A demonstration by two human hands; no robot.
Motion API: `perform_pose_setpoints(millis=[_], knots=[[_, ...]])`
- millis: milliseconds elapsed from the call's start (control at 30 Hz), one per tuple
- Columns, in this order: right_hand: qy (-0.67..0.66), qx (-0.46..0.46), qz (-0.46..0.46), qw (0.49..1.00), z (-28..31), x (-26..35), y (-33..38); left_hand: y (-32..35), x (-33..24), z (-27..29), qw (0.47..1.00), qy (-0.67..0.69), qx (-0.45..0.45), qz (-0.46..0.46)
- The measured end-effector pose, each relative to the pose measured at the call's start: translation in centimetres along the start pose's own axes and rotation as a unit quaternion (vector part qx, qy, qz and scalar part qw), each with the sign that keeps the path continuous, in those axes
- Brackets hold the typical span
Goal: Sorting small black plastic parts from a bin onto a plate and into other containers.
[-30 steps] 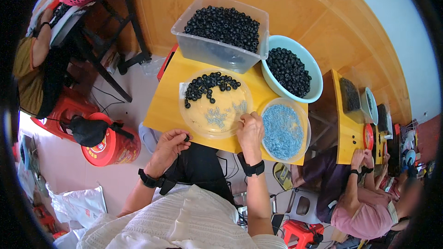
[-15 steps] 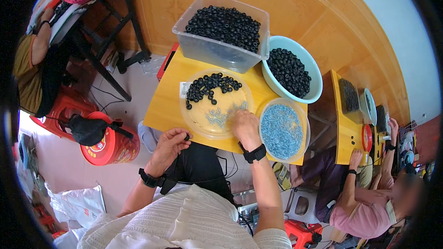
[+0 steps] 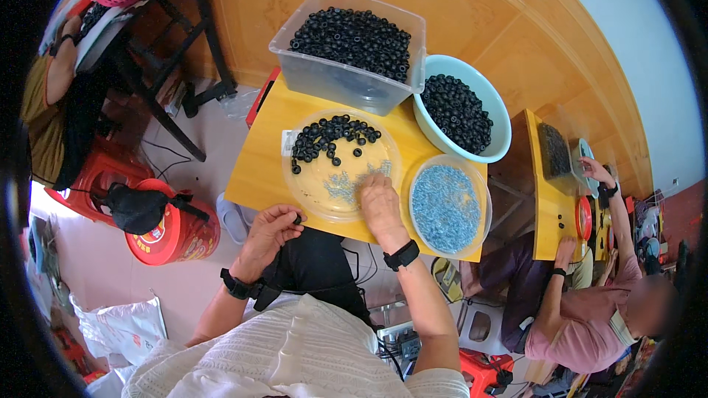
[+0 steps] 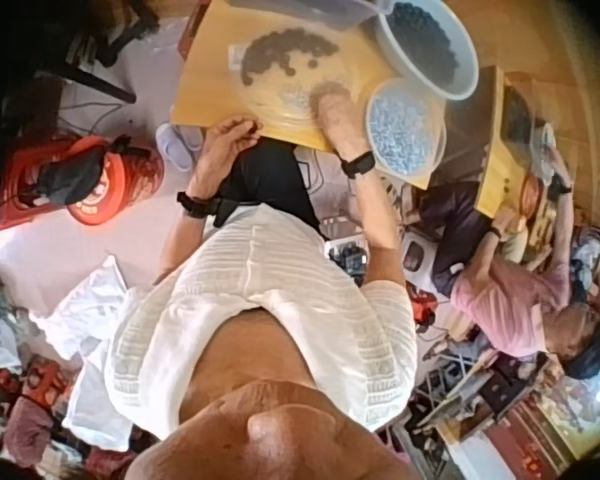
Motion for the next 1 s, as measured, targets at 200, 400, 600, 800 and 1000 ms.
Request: perform_pose_setpoints(millis=[200, 400, 600, 800, 1000], knots=[[0.016, -0.035, 0.03, 0.999, 0.3, 0.6, 0.3, 0.1, -0.1, -1.1, 1.0, -0.003, 0.016, -0.001], [-0.085, -0.07, 0.047, 0.993, 1.9, 0.8, 0.5, 0.3, -0.8, -1.8, 1.0, -0.001, 0.021, -0.015], [-0.451, 0.036, -0.088, 0.887, 2.9, 1.6, 2.3, 0.5, -1.2, -2.1, 0.999, 0.006, 0.019, -0.034], [-0.621, 0.075, -0.057, 0.778, 3.8, 6.5, 4.2, 0.7, -1.3, -2.6, 0.999, -0.009, 0.032, -0.04], [-0.618, 0.12, -0.091, 0.772, 2.8, 6.4, 4.6, 0.9, -1.7, -3.3, 0.994, -0.07, 0.059, -0.052]])
Point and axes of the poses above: each hand's wrist, its own y-axis away from the middle knuckle, its own z-axis out of the back of the hand, x = y × z, the point moved 10 cm from there along -y, towards the middle knuckle, and after that the axes turned 4 degrees about -z, right-handed, at the moved point
